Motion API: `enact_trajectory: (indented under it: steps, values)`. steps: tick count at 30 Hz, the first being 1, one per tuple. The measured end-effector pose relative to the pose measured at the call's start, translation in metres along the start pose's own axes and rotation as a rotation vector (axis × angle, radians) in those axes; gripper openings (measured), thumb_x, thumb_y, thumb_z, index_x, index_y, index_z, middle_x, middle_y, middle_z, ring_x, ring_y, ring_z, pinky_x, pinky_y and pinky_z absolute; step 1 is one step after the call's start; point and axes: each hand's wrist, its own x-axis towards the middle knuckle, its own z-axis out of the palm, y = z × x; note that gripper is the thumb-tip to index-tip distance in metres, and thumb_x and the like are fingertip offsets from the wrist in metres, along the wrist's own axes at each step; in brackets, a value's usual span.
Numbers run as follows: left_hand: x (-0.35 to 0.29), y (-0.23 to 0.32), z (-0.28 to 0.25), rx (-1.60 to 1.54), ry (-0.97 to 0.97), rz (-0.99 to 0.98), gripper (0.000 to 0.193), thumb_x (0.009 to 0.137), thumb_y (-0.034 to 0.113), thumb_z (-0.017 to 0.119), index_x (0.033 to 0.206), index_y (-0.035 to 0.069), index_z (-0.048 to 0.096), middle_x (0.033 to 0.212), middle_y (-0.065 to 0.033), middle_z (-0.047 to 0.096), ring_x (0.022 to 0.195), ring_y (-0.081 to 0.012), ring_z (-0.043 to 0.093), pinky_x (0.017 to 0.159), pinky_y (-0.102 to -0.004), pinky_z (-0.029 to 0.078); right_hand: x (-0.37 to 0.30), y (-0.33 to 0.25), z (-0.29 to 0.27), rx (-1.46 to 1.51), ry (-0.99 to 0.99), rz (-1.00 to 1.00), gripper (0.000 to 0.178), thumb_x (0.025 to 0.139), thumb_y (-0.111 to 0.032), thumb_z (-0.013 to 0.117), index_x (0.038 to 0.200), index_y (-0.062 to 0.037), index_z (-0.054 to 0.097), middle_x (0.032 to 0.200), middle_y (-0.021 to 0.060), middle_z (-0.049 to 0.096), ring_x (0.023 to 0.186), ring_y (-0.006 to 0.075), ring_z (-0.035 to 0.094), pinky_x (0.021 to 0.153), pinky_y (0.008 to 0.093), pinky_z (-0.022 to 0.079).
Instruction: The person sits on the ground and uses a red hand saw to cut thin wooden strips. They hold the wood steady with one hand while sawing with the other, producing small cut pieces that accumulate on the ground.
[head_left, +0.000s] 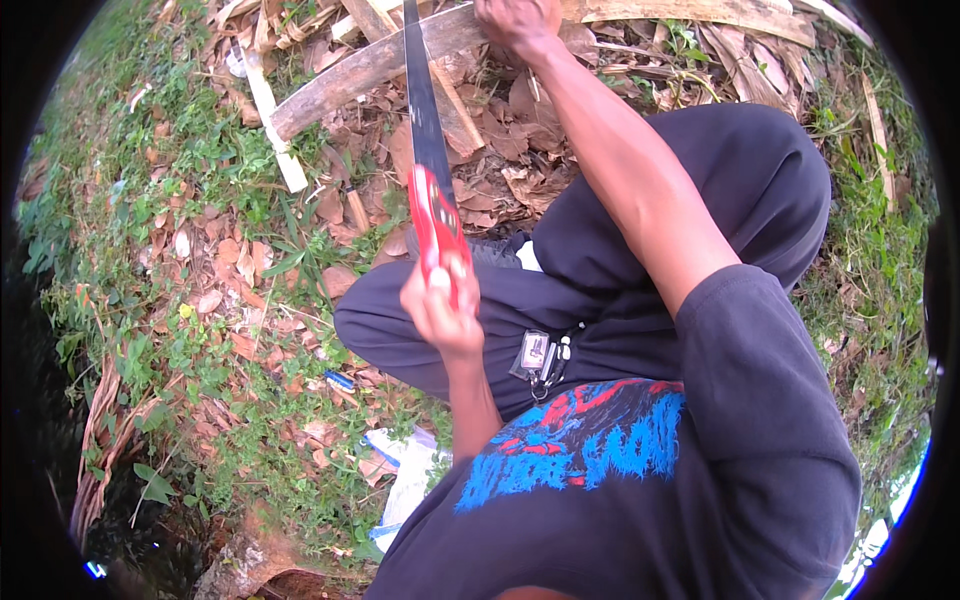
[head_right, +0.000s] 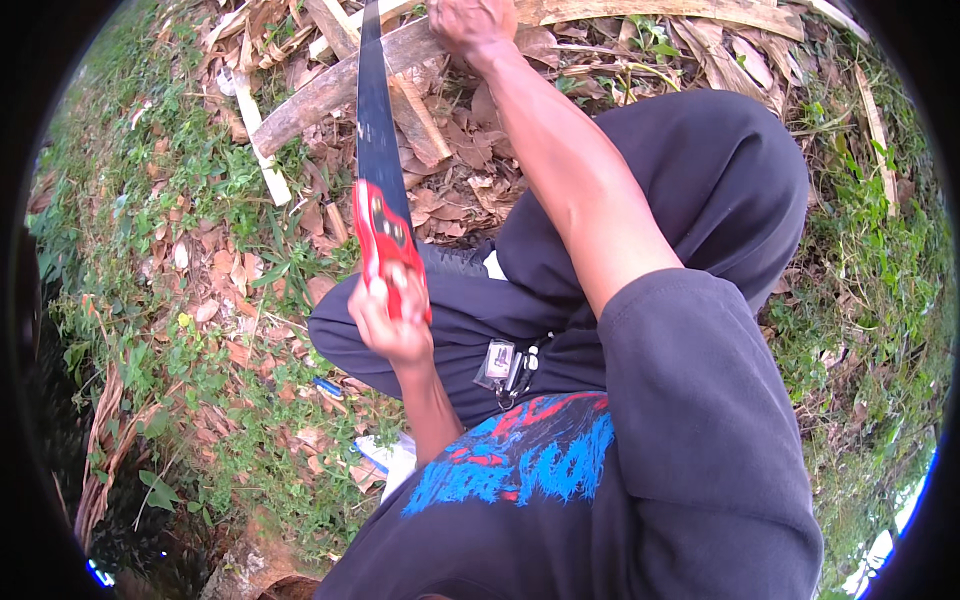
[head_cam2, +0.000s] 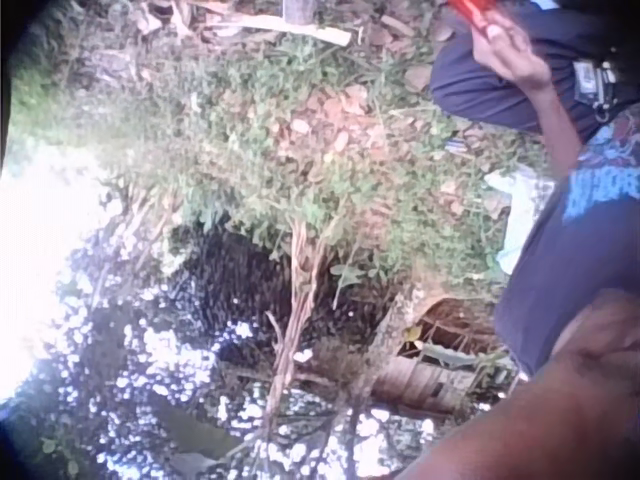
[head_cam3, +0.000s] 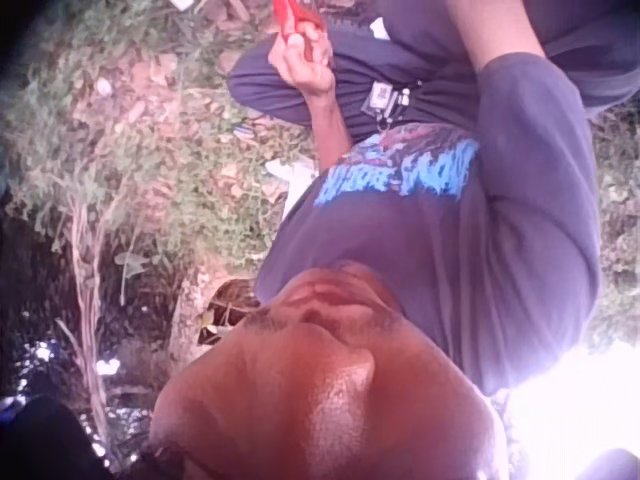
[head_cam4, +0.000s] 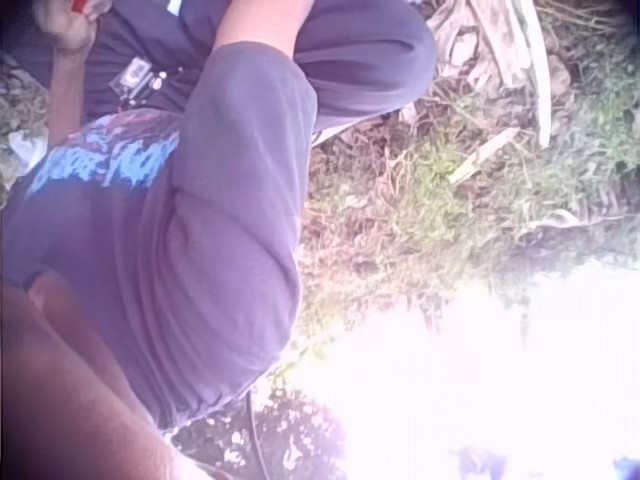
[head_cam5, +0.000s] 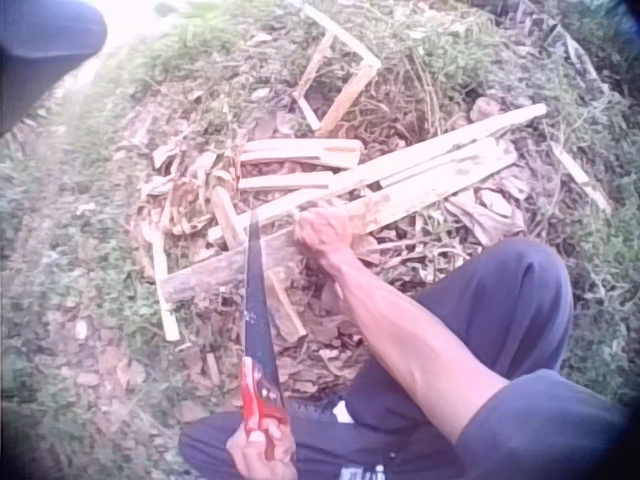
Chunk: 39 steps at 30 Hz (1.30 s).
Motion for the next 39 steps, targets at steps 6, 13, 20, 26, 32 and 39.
enact_trajectory:
  steps: [6,13,20,26,32,39]
  values:
    - [0.071,-0.033,0.005,0.598,0.053,0.453,0.017,0.092,0.009,0.049,0.096,-0.006,0.056,0.08,-0.0099,0.052,0.052,-0.0079,0.046,0.045,-0.0211,0.035,-0.01,0.029,0.052,0.06,0.061,0.05,0.022,0.075,-0.027,0.057,0.056,-0.0163,0.057,0.056,0.0058,0.059,0.058,0.0251,0.058,0.058,0.0425,0.046]
    - [0.057,-0.023,0.013,0.339,0.185,0.229,0.015,0.098,0.004,0.047,0.094,-0.007,0.055,0.09,-0.0099,0.055,0.051,-0.008,0.046,0.046,-0.0218,0.04,-0.012,0.025,0.06,1.295,0.061,0.233,0.023,0.082,-0.026,0.055,0.062,-0.0146,0.056,0.054,0.0049,0.055,0.052,0.0192,0.054,0.048,0.0356,0.044]
    - [0.023,-0.016,-0.003,0.186,0.113,0.081,0.026,0.093,0.017,0.045,0.093,-0.005,0.059,0.064,-0.0013,0.049,0.046,-0.003,0.039,0.042,-0.0183,0.026,-0.005,0.013,0.04,0.62,0.056,0.075,0.031,0.083,-0.027,0.053,0.054,-0.0155,0.053,0.053,0.0028,0.056,0.051,0.0188,0.053,0.05,0.0386,0.044]
    - [0.036,-0.017,0.014,0.257,0.011,0.138,0.03,0.095,0.023,0.045,0.087,-0.004,0.058,0.057,0.0008,0.044,0.045,-0.0039,0.038,0.041,-0.021,0.024,-0.002,0.028,0.049,0.62,-0.029,0.235,0.041,0.086,-0.027,0.049,0.046,-0.0187,0.048,0.05,0.0015,0.055,0.05,0.0195,0.054,0.051,0.0356,0.044]
    - [0.042,-0.016,0.017,0.208,0.056,0.108,0.03,0.094,0.021,0.044,0.085,-0.004,0.06,0.056,0.0043,0.042,0.045,-0.0016,0.036,0.042,-0.0196,0.023,-0.007,0.036,0.038,0.264,-0.08,0.156,0.028,0.083,-0.03,0.051,0.062,-0.0164,0.063,0.058,0.006,0.061,0.061,0.0232,0.06,0.067,0.0402,0.046]
    - [-0.01,0.004,0.004,0.252,-0.023,0.171,0.021,0.094,0.017,0.048,0.082,0.0,0.053,0.059,0.0019,0.045,0.045,-0.0047,0.037,0.042,-0.0221,0.027,0.015,0.01,0.005,-0.232,-0.233,0.04,0.043,0.096,-0.035,0.045,0.065,-0.0123,0.065,0.068,0.0058,0.067,0.067,0.0264,0.064,0.069,0.0379,0.048]
